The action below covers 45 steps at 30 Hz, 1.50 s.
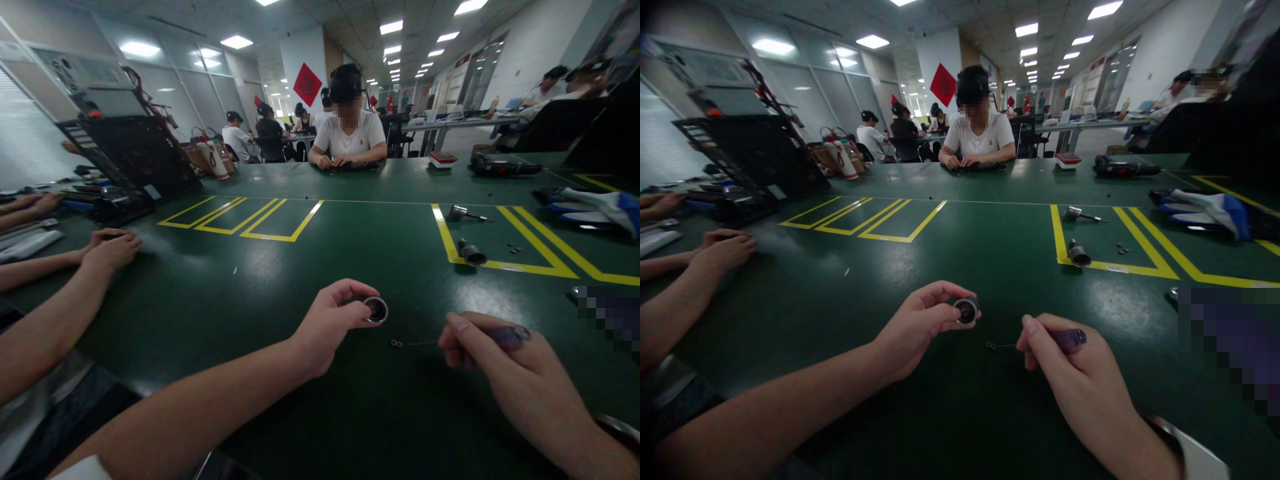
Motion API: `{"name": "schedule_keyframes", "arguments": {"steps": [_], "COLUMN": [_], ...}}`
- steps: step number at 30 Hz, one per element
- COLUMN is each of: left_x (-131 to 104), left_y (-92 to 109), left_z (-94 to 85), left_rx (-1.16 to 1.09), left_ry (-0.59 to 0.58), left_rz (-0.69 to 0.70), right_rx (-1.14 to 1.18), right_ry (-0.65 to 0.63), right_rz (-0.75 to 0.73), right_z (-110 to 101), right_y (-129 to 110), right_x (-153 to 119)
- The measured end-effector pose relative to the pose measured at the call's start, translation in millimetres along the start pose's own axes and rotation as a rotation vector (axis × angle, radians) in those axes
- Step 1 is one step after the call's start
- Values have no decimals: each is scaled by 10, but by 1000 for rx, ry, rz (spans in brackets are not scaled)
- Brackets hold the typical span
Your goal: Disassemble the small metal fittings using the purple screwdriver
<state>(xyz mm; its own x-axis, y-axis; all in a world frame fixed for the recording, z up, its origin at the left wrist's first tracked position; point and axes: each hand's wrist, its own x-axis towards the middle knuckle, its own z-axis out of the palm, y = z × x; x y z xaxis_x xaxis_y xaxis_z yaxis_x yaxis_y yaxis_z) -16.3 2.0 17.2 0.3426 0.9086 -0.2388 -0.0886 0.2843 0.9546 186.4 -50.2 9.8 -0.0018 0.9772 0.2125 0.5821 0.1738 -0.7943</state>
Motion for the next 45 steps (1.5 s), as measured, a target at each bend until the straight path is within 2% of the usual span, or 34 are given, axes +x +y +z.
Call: {"name": "schedule_keyframes", "arguments": {"steps": [6, 11, 16, 22, 25, 29, 33, 45], "left_x": [-11, -13, 1, 2, -10, -23, -25, 19], "left_y": [6, -2, -32, -48, -46, -31, -30, -172], "left_z": [26, 21, 8, -7, 10, 55, 82, 33], "left_rx": [7, 0, -5, 18, 25, 34, 70, 194], "left_ry": [-2, -13, -16, -22, -31, -11, 8, -7], "left_rz": [-19, 0, 9, 3, 11, 16, 24, 162], "right_rx": [13, -39, -100, -47, -131, -233, -276, -306], "right_ry": [-48, -78, -48, 49, 101, 75, 59, 142], "right_rz": [-24, -107, -271, -464, -591, -732, -760, -857], "right_z": [37, 42, 54, 32, 15, 44, 87, 175], "right_y": [-22, -37, -92, -87, -60, -57, -101, -261], "right_x": [-11, -9, -53, -173, -223, -227, -194, -189]}}
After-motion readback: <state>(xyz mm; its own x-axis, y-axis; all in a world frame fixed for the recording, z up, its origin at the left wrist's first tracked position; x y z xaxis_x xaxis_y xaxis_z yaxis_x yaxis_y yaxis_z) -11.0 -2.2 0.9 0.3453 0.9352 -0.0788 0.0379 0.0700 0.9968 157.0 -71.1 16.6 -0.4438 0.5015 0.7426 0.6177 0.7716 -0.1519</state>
